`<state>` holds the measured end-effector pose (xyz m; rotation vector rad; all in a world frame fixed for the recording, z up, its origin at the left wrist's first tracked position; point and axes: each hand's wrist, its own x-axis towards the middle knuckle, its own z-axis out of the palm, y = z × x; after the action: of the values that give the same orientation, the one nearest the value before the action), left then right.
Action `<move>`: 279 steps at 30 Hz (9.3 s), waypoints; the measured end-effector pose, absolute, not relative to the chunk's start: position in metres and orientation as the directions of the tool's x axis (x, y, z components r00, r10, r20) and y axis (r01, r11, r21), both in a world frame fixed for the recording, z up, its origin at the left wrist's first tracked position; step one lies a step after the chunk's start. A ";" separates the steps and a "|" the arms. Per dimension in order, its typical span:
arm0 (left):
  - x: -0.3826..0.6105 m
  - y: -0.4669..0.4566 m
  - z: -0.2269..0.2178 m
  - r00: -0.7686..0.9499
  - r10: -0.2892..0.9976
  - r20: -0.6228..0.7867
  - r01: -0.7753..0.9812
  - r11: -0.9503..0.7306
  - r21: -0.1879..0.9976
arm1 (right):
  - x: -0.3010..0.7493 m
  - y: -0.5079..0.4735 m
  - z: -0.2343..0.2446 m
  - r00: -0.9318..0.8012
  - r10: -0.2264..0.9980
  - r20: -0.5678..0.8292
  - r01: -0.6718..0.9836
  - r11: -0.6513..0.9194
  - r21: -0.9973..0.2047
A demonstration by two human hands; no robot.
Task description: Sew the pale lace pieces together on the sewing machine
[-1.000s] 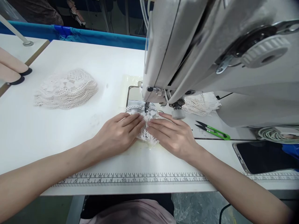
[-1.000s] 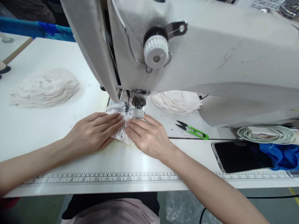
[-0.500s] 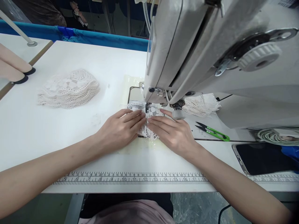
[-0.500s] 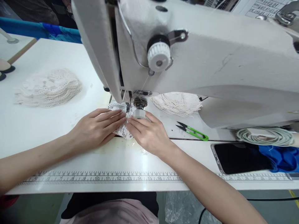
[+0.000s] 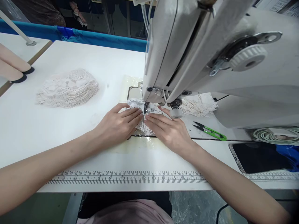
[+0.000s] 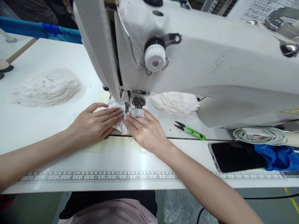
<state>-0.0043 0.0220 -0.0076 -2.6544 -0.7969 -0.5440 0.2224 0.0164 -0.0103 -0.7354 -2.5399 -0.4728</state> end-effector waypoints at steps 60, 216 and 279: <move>-0.007 0.025 -0.012 0.674 0.596 0.437 0.659 -0.752 0.011 | 0.220 0.018 -0.010 -0.683 0.566 0.461 0.672 0.735 0.094; 0.011 -0.005 -0.005 0.682 0.584 0.440 0.697 -0.702 -0.150 | 0.217 0.008 -0.001 -0.624 0.724 0.294 0.777 0.614 0.138; 0.018 0.034 0.003 0.641 0.700 0.315 0.690 -0.705 0.163 | 0.220 0.017 -0.004 -0.483 0.792 0.374 0.775 0.586 -0.238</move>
<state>0.0178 0.0343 0.0030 -2.8707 -1.2157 -0.5693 0.2200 0.0174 -0.0045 -1.2532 -2.3725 0.0509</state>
